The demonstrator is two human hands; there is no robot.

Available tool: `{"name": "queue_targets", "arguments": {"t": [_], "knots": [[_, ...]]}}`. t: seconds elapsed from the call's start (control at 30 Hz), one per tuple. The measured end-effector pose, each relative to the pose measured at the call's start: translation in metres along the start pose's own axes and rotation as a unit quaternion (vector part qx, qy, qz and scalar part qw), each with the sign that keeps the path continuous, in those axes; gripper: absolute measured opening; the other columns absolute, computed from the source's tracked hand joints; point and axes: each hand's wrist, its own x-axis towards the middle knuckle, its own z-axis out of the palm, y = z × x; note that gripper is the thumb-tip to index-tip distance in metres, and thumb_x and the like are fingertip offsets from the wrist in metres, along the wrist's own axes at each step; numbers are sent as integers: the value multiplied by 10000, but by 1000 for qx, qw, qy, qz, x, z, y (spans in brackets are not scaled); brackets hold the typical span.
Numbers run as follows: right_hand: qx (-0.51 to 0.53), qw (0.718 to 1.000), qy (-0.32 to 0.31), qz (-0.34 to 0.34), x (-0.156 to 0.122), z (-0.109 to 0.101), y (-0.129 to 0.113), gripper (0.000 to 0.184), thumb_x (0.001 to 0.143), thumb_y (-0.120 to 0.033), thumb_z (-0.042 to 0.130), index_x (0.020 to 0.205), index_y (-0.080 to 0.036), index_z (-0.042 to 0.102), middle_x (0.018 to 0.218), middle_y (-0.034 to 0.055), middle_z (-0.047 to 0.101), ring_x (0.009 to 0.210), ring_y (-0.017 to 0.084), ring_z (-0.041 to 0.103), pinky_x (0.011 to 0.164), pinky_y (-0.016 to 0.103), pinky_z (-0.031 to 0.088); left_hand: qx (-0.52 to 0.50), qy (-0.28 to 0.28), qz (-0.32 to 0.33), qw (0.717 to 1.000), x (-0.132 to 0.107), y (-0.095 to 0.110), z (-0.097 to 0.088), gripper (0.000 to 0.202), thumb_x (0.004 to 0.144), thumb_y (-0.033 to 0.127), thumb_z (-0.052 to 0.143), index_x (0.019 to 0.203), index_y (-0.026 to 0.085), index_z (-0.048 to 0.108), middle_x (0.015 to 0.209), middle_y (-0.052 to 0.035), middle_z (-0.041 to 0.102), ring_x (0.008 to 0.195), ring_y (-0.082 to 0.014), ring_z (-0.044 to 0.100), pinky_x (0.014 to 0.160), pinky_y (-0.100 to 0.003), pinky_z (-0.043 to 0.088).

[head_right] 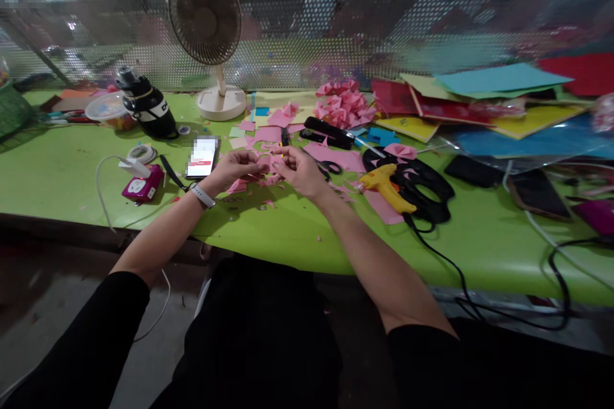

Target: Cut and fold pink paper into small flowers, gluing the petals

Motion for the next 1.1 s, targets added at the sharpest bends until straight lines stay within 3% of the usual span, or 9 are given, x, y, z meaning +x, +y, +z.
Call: {"name": "queue_targets", "arguments": {"t": [0.17, 0.37, 0.8, 1.1], "knots": [[-19, 1000, -5, 1, 0, -2, 3, 362, 791, -420, 754, 1083, -228, 656, 780, -1, 594, 693, 151, 563, 661, 313, 514, 19, -6, -19, 1000, 1, 2, -3, 248, 776, 230, 836, 895, 88, 671, 850, -78, 768, 708, -130, 738, 745, -305, 616], [-32, 999, -10, 0, 1, -3, 5, 408, 791, -477, 758, 1103, -235, 655, 748, -16, 564, 664, 147, 549, 635, 310, 505, 54, -19, -17, 998, 2, 4, -6, 203, 795, 213, 819, 868, 73, 691, 784, -60, 756, 638, -112, 723, 682, -257, 604], [-47, 998, -8, 32, 1, -4, 8, 455, 785, -537, 763, 1076, -199, 674, 789, 26, 639, 715, 176, 614, 677, 344, 545, 66, -19, -14, 998, 1, 3, -3, 163, 841, 196, 775, 851, 72, 669, 742, -45, 734, 656, -96, 719, 715, -246, 603], [-45, 999, -2, 24, 1, -4, 9, 409, 797, -510, 760, 1079, -229, 667, 832, 24, 666, 727, 181, 640, 717, 374, 580, 56, -26, -27, 998, -1, 4, -4, 201, 803, 225, 810, 881, 81, 694, 870, -93, 773, 705, -118, 734, 774, -300, 611]]}}
